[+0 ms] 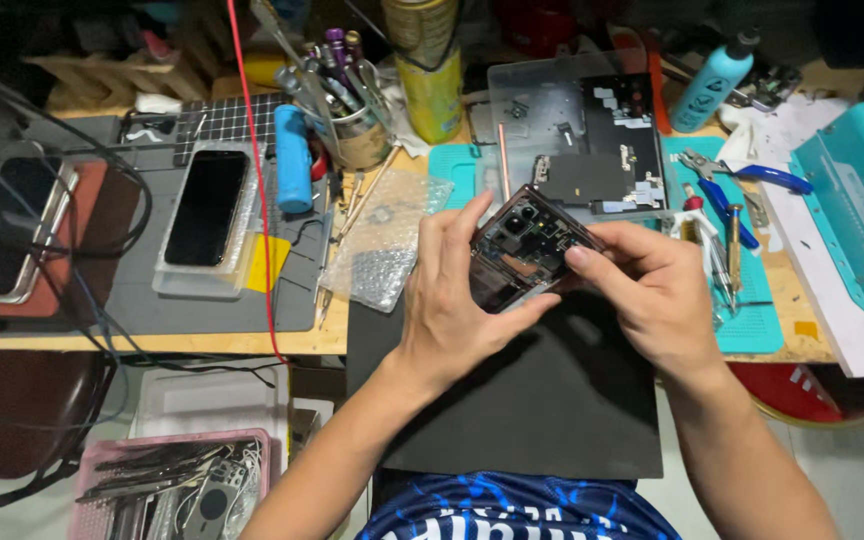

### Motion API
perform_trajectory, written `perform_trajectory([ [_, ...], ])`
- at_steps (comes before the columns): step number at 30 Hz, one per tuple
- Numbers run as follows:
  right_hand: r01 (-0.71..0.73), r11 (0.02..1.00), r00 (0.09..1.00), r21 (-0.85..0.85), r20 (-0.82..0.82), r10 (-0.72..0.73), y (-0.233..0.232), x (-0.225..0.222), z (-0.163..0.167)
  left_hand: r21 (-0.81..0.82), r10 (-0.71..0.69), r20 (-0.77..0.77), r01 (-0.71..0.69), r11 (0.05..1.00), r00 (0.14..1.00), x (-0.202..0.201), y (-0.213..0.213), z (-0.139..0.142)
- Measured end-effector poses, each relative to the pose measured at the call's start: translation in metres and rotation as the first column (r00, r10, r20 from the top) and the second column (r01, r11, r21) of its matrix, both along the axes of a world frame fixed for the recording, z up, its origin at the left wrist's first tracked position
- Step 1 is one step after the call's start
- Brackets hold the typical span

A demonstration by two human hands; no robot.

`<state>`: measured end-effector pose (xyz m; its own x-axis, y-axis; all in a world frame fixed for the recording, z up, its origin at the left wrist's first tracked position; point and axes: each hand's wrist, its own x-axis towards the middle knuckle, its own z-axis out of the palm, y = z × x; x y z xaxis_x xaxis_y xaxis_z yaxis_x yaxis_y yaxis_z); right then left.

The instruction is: The person assembles internal components of a smartphone on a repair bench. They place a camera module into the phone chassis, then install a black plastic cover and a metal bracket, securing each with a screwdriver. The person handles the phone chassis, camera module, cover, bracket, and screws.

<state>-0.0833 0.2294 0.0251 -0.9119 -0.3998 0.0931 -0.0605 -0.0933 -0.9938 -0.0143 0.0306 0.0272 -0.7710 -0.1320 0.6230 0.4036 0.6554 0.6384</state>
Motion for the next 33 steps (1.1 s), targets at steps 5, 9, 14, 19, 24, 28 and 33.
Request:
perform_trajectory([
  [5, -0.004, 0.982, 0.988, 0.187, -0.153, 0.033, -0.010, -0.002, 0.015, 0.247, -0.165, 0.022, 0.155, 0.956, 0.986, -0.002, -0.012, 0.009],
  [9, 0.027, 0.972, 0.981, 0.235, -0.194, 0.020, -0.019, -0.002, 0.020, 0.398, -0.235, 0.069, 0.189, 0.898, 0.969, -0.002, -0.014, 0.008],
  [14, -0.019, 0.990, 0.993, 0.142, -0.113, 0.035, -0.025, -0.003, 0.017, 0.525, -0.260, 0.113, 0.164, 0.835, 0.959, -0.004, -0.012, 0.002],
  [19, -0.097, 0.995, 0.994, 0.020, 0.053, 0.096, -0.017, -0.009, 0.016, 0.830, -0.493, 0.028, 0.254, 0.496, 0.870, -0.008, -0.012, -0.001],
  [24, -0.160, 0.981, 0.978, -0.108, 0.118, 0.173, -0.012, -0.009, 0.014, 0.943, -0.619, -0.005, 0.210, 0.259, 0.786, -0.009, -0.017, -0.004],
  [28, -0.076, 0.997, 0.991, -0.031, 0.109, 0.078, -0.013, -0.006, 0.014, 0.864, -0.541, 0.034, 0.247, 0.439, 0.840, -0.012, -0.015, -0.013],
  [33, -0.014, 0.998, 0.997, 0.067, 0.078, 0.009, -0.015, -0.004, 0.011, 0.821, -0.507, 0.040, 0.261, 0.508, 0.861, -0.011, -0.009, -0.019],
])
